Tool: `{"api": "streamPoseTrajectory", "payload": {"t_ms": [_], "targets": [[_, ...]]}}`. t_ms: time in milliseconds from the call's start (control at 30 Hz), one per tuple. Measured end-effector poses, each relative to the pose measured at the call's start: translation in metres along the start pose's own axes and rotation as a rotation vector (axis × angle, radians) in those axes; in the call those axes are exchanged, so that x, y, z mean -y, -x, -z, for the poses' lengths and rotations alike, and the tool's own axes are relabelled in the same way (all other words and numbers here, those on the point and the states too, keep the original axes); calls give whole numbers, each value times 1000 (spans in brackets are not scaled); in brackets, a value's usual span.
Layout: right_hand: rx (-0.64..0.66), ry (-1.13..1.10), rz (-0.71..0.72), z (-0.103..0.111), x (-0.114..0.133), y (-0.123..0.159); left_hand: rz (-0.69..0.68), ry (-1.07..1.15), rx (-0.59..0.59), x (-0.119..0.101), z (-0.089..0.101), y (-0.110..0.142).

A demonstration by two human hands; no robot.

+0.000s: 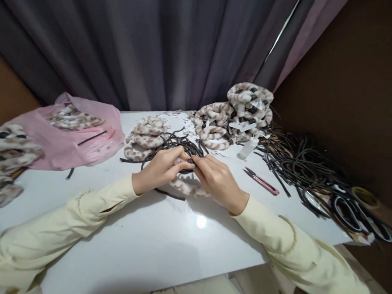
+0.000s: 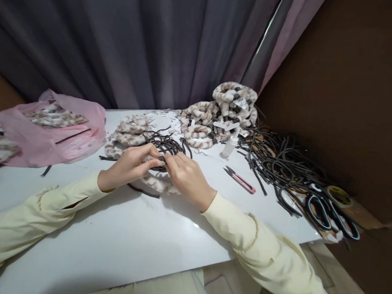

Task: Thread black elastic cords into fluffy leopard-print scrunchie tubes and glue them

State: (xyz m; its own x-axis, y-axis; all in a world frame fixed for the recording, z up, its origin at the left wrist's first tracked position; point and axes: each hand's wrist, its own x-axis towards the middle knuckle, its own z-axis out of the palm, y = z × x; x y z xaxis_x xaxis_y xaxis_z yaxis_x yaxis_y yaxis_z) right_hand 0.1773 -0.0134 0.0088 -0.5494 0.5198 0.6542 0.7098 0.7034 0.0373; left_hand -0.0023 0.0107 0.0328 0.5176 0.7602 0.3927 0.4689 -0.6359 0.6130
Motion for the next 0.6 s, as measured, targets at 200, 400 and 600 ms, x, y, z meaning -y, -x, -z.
{"api": "streamPoseTrajectory", "payload": {"t_ms": [200,400,600], "targets": [[14,-3,8,-7,-3,0,203,153,-20,3,-6,0],[-66,-102,27,-6,-5,1,369,588,87,5,-6,-7],[-54,59,208,4,-12,-2,686,922,246,4,2,-13]]}}
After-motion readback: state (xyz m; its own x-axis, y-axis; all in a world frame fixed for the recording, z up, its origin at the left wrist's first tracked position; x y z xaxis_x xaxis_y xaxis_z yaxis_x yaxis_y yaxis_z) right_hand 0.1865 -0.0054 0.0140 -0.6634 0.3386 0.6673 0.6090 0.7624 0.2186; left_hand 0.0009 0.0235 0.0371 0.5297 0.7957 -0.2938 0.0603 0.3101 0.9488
